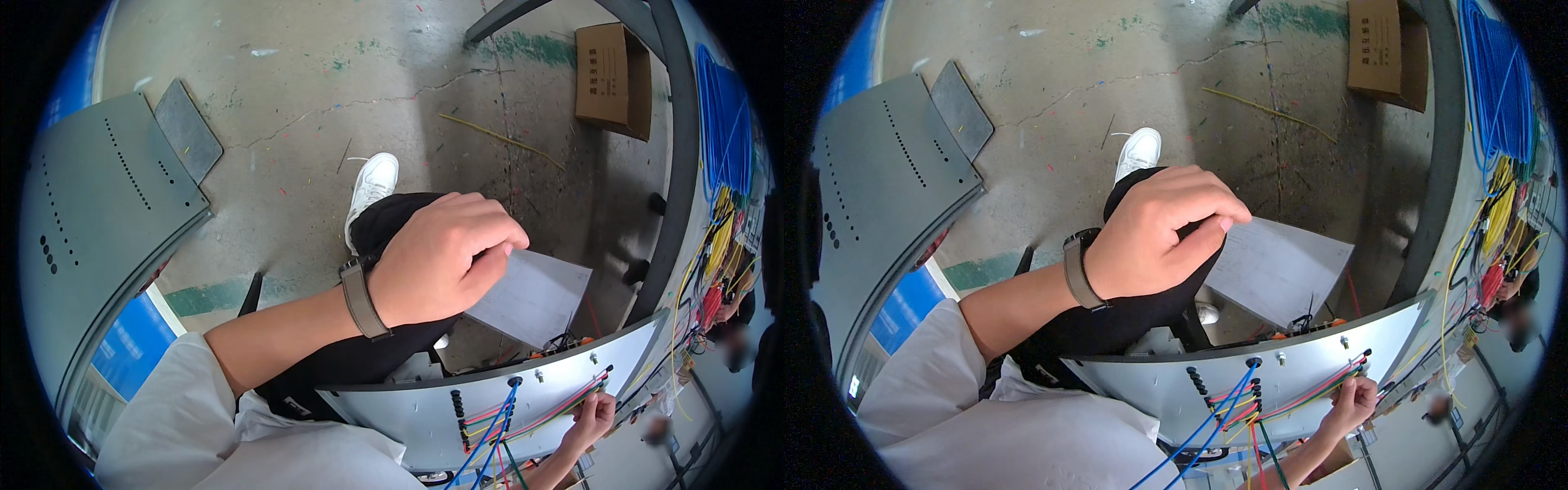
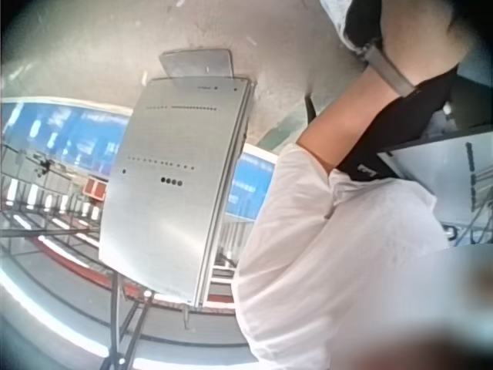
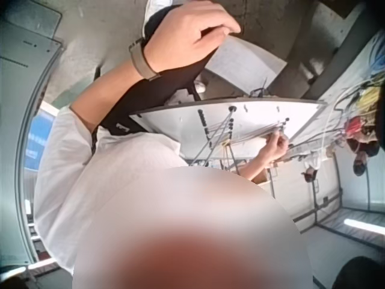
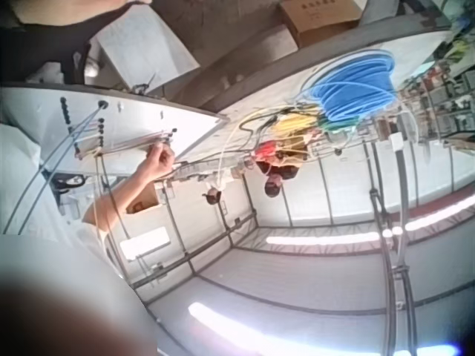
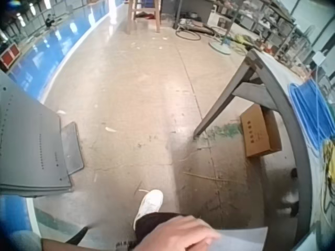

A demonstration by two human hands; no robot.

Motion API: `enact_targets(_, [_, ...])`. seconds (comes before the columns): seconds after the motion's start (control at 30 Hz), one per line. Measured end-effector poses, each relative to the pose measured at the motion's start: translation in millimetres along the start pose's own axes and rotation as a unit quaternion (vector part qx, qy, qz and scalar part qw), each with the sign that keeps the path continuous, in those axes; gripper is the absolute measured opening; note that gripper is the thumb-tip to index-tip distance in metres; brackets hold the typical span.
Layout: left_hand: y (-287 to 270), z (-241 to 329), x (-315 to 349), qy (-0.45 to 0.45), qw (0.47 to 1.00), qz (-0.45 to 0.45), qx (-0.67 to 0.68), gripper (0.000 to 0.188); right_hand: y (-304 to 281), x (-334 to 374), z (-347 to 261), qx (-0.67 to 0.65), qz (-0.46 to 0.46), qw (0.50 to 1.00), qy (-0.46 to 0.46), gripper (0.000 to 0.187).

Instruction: The person threads multiple colored wires through holes in a metal electrical panel, organizing and arranging them by hand. The person repeatedly pulls and adjusts the wires to align them across the panel surface.

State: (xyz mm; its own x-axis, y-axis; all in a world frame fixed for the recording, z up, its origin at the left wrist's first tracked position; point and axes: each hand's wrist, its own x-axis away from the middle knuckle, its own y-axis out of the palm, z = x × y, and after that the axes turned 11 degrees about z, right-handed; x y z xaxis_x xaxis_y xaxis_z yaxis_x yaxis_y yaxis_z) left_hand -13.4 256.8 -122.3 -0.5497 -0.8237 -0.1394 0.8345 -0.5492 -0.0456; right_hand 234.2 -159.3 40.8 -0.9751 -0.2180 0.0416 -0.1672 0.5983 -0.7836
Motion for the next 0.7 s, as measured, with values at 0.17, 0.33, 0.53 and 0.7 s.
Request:
enact_targets(0.17, [1.3, -0.9, 1.1, -0.006, 1.000, 0.009, -0.002, 0.012, -0.7, -1.0, 0.7, 0.008, 0.001, 1.000, 0.000, 0.024])
enact_targets(0.33, [1.5, -2.5, 0.6, 0.003, 1.000, 0.017, 0.002, 0.012, 0.5, -0.3, 0.8, -0.001, 0.000, 1.000, -0.003, 0.024])
enact_targets(0.53, [1.1, -3.3, 1.4, 0.005, 1.000, 0.019, 0.007, 0.012, 0.5, -0.4, 0.9, -0.006, -0.001, 1.000, -0.001, 0.024])
enact_targets(0.7, [0.6, -3.8, 0.9, 0.002, 1.000, 0.015, 0.007, 0.012, -0.4, -0.8, 2.2, -0.007, 0.001, 1.000, -0.001, 0.024])
